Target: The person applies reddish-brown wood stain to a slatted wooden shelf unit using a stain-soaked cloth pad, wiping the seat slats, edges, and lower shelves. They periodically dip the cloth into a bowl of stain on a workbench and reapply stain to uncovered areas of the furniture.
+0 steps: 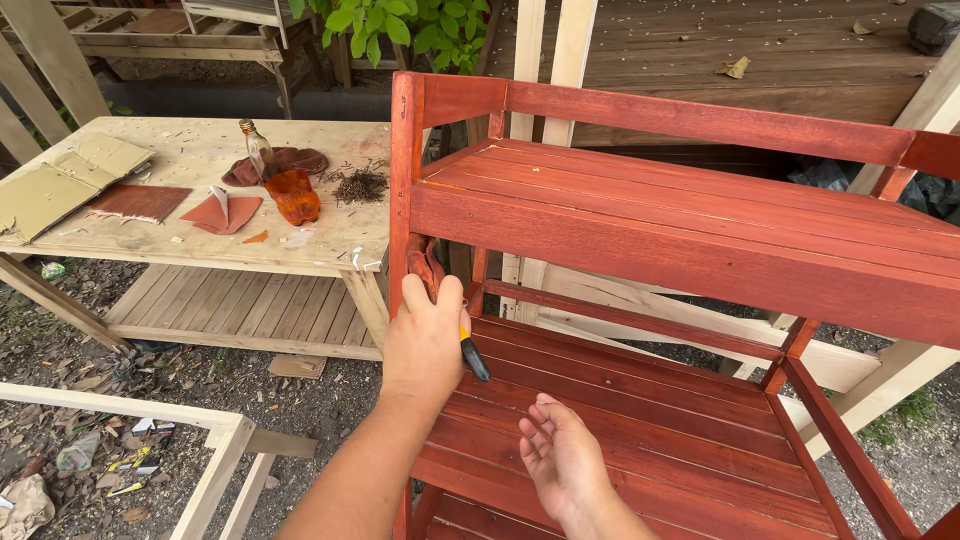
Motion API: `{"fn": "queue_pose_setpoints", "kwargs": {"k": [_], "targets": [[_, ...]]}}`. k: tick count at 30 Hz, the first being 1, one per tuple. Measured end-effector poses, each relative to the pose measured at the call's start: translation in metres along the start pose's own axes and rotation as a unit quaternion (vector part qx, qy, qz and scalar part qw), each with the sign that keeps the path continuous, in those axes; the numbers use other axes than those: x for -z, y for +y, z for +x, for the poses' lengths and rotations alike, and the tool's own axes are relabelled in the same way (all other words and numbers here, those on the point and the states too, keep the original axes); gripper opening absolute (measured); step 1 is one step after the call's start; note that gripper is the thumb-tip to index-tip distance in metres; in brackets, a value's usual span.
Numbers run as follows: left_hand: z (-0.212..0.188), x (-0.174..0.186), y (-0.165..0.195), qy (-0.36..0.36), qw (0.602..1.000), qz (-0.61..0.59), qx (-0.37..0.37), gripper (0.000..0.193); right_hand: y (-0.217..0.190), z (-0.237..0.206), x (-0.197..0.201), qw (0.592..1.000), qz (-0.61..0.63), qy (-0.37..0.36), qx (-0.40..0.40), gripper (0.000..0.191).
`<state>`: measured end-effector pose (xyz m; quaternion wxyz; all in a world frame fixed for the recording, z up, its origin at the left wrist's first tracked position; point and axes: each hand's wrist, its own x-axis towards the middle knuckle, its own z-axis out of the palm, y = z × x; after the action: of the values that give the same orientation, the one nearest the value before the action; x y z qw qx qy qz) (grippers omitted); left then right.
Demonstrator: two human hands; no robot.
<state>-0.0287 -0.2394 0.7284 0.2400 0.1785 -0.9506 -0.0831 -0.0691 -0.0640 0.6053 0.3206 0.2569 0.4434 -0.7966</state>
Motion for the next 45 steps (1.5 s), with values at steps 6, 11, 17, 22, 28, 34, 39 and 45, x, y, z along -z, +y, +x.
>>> {"fn": "queue_pose_setpoints", "kwargs": {"k": [6,11,17,22,28,34,39,45], "targets": [[-0.010,-0.004,-0.003,-0.012,1.000,-0.015,-0.008,0.022,-0.007,0.001,0.003,1.000,-0.008,0.021,0.013,0.026],[0.003,-0.005,-0.011,0.008,0.999,0.002,-0.034,0.022,0.000,0.006,-0.009,1.000,-0.002,0.005,0.014,0.026],[-0.006,-0.001,-0.002,-0.101,0.994,0.043,-0.011,0.028,0.011,0.011,-0.018,1.000,-0.010,-0.008,0.005,0.024],[0.016,0.000,0.002,-0.062,0.998,0.026,-0.013,0.021,0.013,0.013,-0.019,1.000,-0.010,-0.003,0.011,0.024],[0.016,0.000,0.005,-0.120,0.991,0.065,0.007,0.034,0.017,0.011,-0.022,1.000,-0.010,-0.011,0.007,0.024],[0.019,0.003,0.001,-0.042,0.995,0.076,-0.043,0.026,0.010,0.005,-0.018,1.000,-0.017,0.004,0.009,0.024],[0.021,0.017,-0.001,-0.056,0.991,0.081,-0.089,0.030,0.008,0.003,-0.020,1.000,-0.016,0.007,0.006,0.023],[0.019,0.029,-0.018,-0.079,0.992,0.064,-0.076,0.028,0.013,0.004,-0.018,1.000,-0.014,0.000,0.003,0.025]]}}
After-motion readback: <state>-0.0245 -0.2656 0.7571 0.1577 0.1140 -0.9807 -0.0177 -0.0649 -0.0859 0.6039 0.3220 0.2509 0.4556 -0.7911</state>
